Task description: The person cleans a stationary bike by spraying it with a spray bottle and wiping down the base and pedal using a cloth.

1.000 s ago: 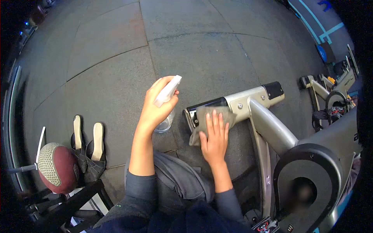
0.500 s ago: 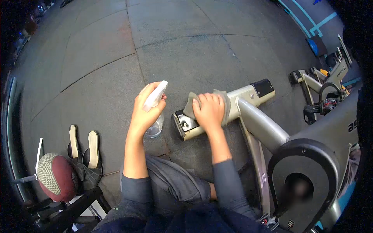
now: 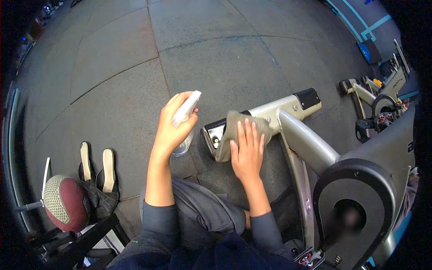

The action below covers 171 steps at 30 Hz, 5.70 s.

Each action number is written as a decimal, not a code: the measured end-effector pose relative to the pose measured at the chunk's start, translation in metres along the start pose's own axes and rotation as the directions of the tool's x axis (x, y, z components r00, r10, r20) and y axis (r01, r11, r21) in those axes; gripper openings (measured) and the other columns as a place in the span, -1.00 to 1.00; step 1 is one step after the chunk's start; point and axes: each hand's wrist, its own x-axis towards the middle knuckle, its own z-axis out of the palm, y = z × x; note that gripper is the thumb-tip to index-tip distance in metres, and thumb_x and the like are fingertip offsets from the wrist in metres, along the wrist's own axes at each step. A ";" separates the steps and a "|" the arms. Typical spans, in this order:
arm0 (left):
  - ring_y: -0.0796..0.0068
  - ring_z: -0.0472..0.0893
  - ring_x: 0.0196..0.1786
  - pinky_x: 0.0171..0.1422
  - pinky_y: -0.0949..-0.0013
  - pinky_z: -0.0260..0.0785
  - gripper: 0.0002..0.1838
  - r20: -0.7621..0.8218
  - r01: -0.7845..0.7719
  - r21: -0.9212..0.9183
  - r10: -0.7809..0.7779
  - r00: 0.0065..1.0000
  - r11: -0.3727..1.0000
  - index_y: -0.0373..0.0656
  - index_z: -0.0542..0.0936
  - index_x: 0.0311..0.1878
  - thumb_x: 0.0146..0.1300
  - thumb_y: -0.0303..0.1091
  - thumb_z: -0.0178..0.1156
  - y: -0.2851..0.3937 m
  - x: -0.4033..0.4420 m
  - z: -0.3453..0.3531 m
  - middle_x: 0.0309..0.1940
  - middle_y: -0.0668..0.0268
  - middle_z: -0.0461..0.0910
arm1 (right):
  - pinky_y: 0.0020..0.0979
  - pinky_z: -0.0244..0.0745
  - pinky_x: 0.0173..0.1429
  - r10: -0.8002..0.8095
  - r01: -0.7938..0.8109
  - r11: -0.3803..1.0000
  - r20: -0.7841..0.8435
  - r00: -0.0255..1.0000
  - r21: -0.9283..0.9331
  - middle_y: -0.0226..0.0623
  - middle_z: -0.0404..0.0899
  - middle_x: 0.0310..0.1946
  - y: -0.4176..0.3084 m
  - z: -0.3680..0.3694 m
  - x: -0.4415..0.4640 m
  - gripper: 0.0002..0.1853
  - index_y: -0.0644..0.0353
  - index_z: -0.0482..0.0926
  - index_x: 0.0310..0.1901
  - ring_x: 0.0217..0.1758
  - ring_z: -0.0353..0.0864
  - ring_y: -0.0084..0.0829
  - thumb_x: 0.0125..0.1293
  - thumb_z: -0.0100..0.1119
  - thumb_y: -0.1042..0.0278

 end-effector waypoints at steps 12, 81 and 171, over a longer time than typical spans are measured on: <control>0.52 0.64 -0.10 0.04 0.42 0.47 -0.54 0.025 -0.039 0.000 0.039 0.999 0.999 -0.26 0.54 0.14 0.09 -0.58 0.15 -0.003 0.002 0.000 -0.19 0.31 0.61 | -0.07 0.16 0.45 0.111 -0.079 0.990 0.311 0.944 -0.115 -0.14 0.73 -0.15 0.004 0.008 0.119 -0.54 0.11 0.77 -0.21 0.11 0.62 -0.18 0.33 -0.05 -0.04; 0.52 0.64 -0.12 0.03 0.43 0.46 -0.59 0.036 -0.087 -0.027 0.088 0.995 0.996 -0.28 0.56 0.07 0.08 -0.57 0.14 -0.003 0.002 0.001 -0.16 0.28 0.59 | 0.11 -0.07 0.55 -0.057 0.051 0.998 -0.142 0.988 -0.046 -0.22 0.41 0.36 -0.006 0.017 0.039 -0.53 0.01 0.53 0.27 0.48 0.25 -0.09 0.39 0.03 0.05; 0.26 0.63 0.04 0.20 0.31 0.43 -0.31 0.436 -0.026 0.005 0.022 0.900 1.000 -0.13 0.36 0.39 0.11 -0.44 0.22 0.015 -0.049 0.128 -0.02 0.11 0.63 | -0.15 -0.05 0.59 0.415 -0.112 0.668 -0.244 0.876 0.735 0.08 0.04 0.51 0.041 -0.098 -0.046 -0.35 0.27 0.05 0.52 0.56 0.08 -0.02 0.46 -0.06 0.38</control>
